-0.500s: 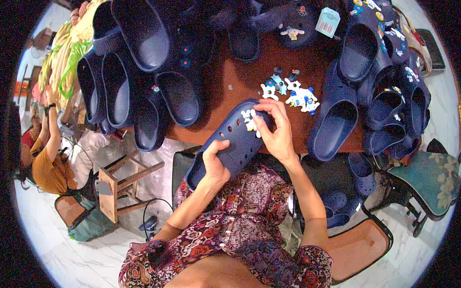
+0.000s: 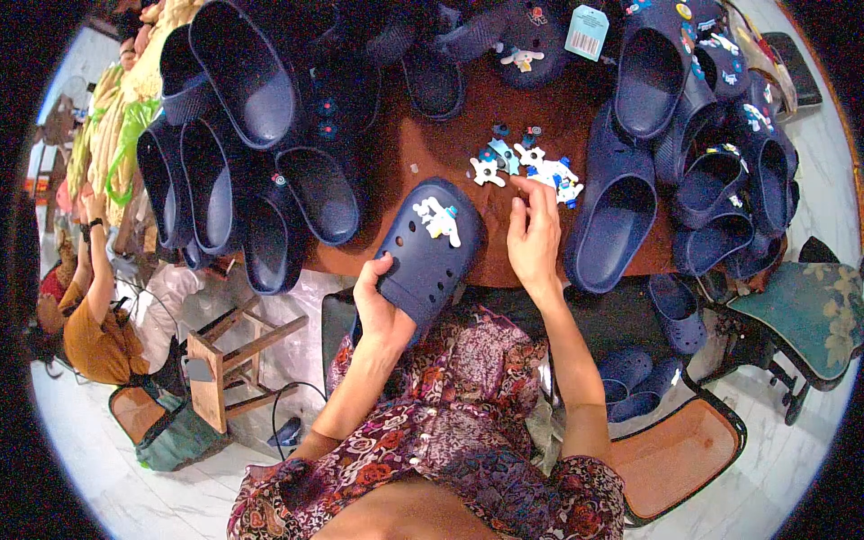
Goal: Attaching decorative plastic charms to the holes of blue clogs.
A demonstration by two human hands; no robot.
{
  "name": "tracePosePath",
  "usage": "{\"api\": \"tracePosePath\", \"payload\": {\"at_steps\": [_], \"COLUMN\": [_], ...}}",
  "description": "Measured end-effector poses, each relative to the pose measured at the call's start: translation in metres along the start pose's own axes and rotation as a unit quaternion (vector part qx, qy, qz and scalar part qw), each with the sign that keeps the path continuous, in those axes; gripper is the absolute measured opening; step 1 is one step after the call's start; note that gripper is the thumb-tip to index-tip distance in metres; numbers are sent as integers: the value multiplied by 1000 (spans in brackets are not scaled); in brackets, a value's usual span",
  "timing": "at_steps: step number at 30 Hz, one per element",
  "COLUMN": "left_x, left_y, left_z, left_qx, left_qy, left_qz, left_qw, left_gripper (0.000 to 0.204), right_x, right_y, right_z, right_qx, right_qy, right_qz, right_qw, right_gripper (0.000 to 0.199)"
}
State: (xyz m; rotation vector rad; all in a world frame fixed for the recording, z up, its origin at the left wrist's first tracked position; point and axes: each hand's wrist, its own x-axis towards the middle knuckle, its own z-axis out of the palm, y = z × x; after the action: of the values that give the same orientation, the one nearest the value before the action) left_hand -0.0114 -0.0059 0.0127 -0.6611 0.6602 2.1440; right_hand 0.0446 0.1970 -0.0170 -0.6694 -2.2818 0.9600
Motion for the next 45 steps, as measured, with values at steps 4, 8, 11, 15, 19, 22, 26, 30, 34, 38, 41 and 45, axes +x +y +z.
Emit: {"api": "tracePosePath", "payload": {"at_steps": [4, 8, 11, 15, 19, 22, 26, 30, 34, 38, 41, 45], "left_x": [3, 3, 5, 9, 9, 10, 11, 8, 8, 14, 15, 15], "left_y": [-1, -1, 0, 3, 3, 3, 3, 5, 3, 3, 6, 10], "left_z": [1, 5, 7, 4, 7, 6, 8, 8, 8, 2, -2, 0], "left_qx": [-11, -5, -23, -18, -12, -10, -7, 10, 9, 20, 80, 92], "left_qy": [2, -3, -8, -16, -15, -15, -15, -41, -56, -65, -56, -29], "left_qz": [-2, 4, -2, 1, 13, 18, 18, 14, 13, 16, -7, -15], "left_qw": [1000, 1000, 1000, 1000, 1000, 1000, 1000, 999, 998, 998, 995, 995], "left_gripper": [43, 46, 45, 44, 43, 44, 46, 48, 50, 48, 39, 38], "right_x": [6, 13, 14, 9, 4, -1, 2, 18, 31, 41, 43, 45], "right_y": [4, 2, 8, 13, 14, 10, 9, 9, 9, 21, 21, 21], "right_z": [-1, 4, 8, 11, 8, 4, 1, 1, 5, 13, 14, 13], "right_qx": [-74, -127, -159, -164, -153, -120, -115, -200, -276, -303, -295, -258], "right_qy": [-29, -48, -48, -47, -32, -41, 11, 41, 11, -5, -7, -8], "right_qz": [-82, -107, -142, -146, -168, -142, -133, -152, -151, -142, -128, -101], "right_qw": [993, 985, 976, 975, 973, 982, 984, 967, 949, 942, 947, 961], "right_gripper": [27, 26, 25, 22, 17, 15, 14, 21, 33, 37, 35, 29]}}
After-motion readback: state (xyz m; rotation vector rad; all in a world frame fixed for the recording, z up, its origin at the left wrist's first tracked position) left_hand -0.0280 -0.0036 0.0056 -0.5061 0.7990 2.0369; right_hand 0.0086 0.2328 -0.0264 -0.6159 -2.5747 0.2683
